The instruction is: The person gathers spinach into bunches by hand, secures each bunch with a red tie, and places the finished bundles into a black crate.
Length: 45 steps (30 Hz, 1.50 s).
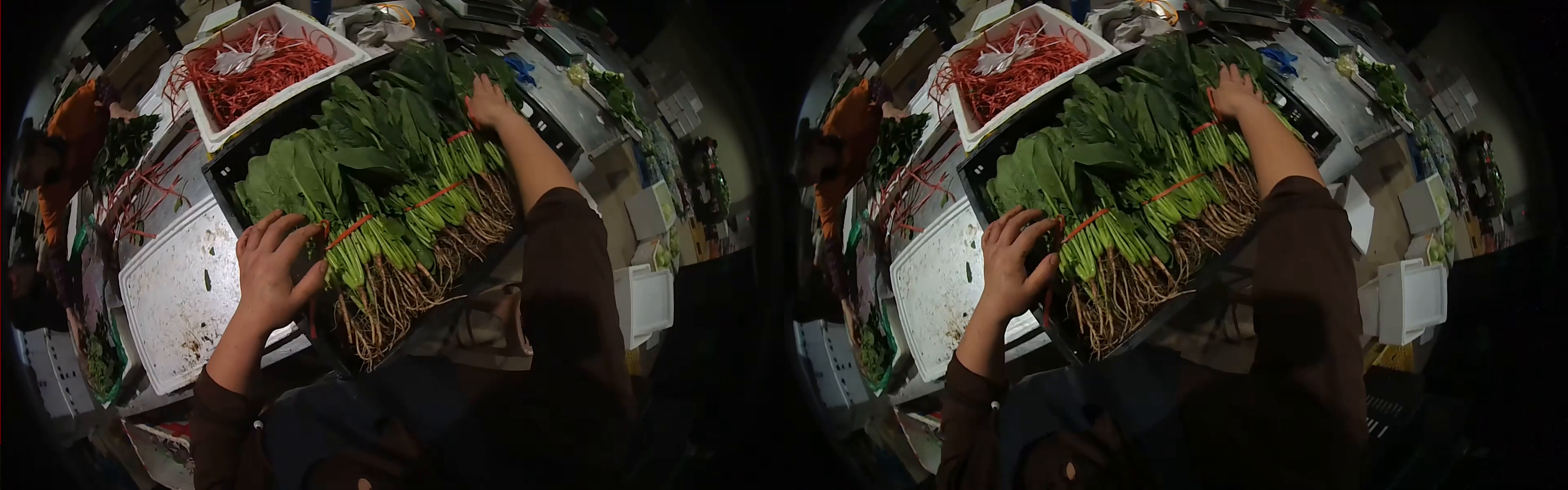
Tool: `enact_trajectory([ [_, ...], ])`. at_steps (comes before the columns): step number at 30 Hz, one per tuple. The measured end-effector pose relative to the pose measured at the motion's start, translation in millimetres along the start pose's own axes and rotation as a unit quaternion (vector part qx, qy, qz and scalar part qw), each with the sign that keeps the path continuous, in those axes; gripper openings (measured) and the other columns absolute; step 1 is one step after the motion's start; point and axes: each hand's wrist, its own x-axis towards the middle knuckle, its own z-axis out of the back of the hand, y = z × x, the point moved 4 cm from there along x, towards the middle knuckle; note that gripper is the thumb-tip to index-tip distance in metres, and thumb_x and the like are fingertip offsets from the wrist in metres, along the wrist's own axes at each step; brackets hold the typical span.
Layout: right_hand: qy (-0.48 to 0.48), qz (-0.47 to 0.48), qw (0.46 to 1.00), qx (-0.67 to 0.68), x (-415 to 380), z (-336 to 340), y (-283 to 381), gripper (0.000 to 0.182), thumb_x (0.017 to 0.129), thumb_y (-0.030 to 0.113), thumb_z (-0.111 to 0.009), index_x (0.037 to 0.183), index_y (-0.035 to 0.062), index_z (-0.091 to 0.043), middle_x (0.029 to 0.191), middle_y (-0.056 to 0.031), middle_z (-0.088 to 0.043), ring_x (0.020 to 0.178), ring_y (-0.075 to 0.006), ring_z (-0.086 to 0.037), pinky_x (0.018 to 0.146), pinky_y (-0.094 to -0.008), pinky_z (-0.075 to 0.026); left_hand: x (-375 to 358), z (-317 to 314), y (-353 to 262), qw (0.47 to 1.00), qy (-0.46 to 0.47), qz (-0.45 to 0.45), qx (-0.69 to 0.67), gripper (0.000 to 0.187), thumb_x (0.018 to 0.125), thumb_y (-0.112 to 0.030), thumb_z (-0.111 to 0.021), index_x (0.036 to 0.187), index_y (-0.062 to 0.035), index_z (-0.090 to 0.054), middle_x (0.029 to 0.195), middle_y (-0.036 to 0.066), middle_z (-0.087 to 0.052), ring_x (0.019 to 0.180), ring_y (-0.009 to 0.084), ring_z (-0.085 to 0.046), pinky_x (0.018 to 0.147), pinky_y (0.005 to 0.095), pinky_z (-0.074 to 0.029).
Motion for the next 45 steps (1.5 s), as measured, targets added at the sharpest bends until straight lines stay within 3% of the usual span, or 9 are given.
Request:
enact_trajectory([
  [7,-0.189,0.095,0.97,0.118,-38,29,-27,0.091,0.082,0.066,-0.049,0.148,0.0236,-0.004,0.154,-0.0109,-0.005,0.14,-0.0356,-0.007,0.11,-0.0555,-0.02,0,-3,0,1.0,-0.001,-0.01,-0.007,0.039,0.074,-0.027,-0.064,0.111,-0.0145,-0.063,0.118,0.008,-0.056,0.119,0.0315,-0.045,0.101,0.0442,-0.027],
  [10,-0.352,0.117,0.899,0.232,-133,54,-54,0.079,0.087,0.051,-0.056,0.145,0.012,-0.02,0.146,-0.0204,-0.026,0.134,-0.037,-0.028,0.104,-0.0482,-0.033,-2,-4,1,1.0,-0.013,-0.021,-0.012,0.036,0.076,-0.025,-0.062,0.11,-0.0133,-0.063,0.118,0.009,-0.057,0.119,0.0319,-0.045,0.101,0.0437,-0.029],
  [11,-0.476,0.129,0.827,0.271,-168,48,-65,0.058,0.091,0.038,-0.056,0.135,0.0064,-0.036,0.132,-0.018,-0.044,0.119,-0.0293,-0.047,0.094,-0.041,-0.042,-2,-4,0,0.999,-0.015,-0.023,-0.017,0.034,0.078,-0.024,-0.061,0.109,-0.0129,-0.064,0.118,0.01,-0.057,0.119,0.0322,-0.045,0.101,0.0427,-0.029],
  [13,-0.505,0.117,0.716,0.467,-233,21,-73,0.039,0.091,0.024,-0.059,0.121,0.005,-0.043,0.112,-0.0107,-0.054,0.1,-0.0185,-0.055,0.083,-0.0319,-0.047,-3,-7,3,0.999,-0.018,-0.04,-0.015,0.033,0.08,-0.024,-0.059,0.11,-0.0127,-0.064,0.118,0.01,-0.057,0.118,0.032,-0.046,0.101,0.0421,-0.03],
  [14,-0.508,0.103,0.673,0.528,-255,-6,-75,0.026,0.09,0.018,-0.059,0.107,0.002,-0.046,0.091,-0.0041,-0.054,0.082,-0.0097,-0.051,0.072,-0.0244,-0.044,-3,-9,4,0.998,-0.018,-0.051,-0.022,0.031,0.083,-0.025,-0.056,0.11,-0.0122,-0.064,0.118,0.01,-0.057,0.118,0.0312,-0.046,0.1,0.0418,-0.03],
  [16,-0.368,0.01,0.69,0.623,-298,-56,-50,0.027,0.091,0.021,-0.059,0.107,0.0025,-0.047,0.087,-0.0039,-0.052,0.08,-0.0109,-0.049,0.071,-0.0251,-0.043,-5,-12,6,0.998,-0.021,-0.053,-0.036,0.03,0.086,-0.026,-0.054,0.11,-0.0113,-0.064,0.117,0.011,-0.057,0.116,0.0308,-0.047,0.099,0.0417,-0.03],
  [25,-0.233,-0.046,0.655,0.717,-379,-113,24,0.026,0.094,0.024,-0.055,0.111,0.0051,-0.046,0.093,-0.0011,-0.048,0.081,-0.0066,-0.045,0.068,-0.023,-0.042,-5,-18,16,0.993,-0.041,-0.102,-0.048,0.029,0.09,-0.03,-0.052,0.109,-0.0127,-0.065,0.115,0.007,-0.06,0.11,0.0274,-0.051,0.096,0.0377,-0.035],
  [31,-0.251,-0.024,0.729,0.636,-391,-121,47,0.047,0.094,0.025,-0.054,0.129,0.0008,-0.035,0.131,-0.0161,-0.042,0.126,-0.0268,-0.037,0.103,-0.0359,-0.031,-4,-25,28,0.995,-0.04,-0.093,-0.019,0.029,0.089,-0.029,-0.053,0.111,-0.0133,-0.065,0.117,0.008,-0.059,0.111,0.0282,-0.051,0.098,0.0389,-0.035],
  [45,-0.176,0.098,0.738,0.644,-390,-126,27,0.048,0.092,0.026,-0.052,0.128,0.0018,-0.03,0.126,-0.019,-0.036,0.117,-0.0345,-0.042,0.097,-0.0389,-0.037,11,-41,74,0.992,0.045,-0.088,-0.081,0.043,0.099,-0.036,-0.039,0.127,-0.0065,-0.052,0.126,0.016,-0.048,0.112,0.0287,-0.052,0.089,0.0418,-0.046],
])
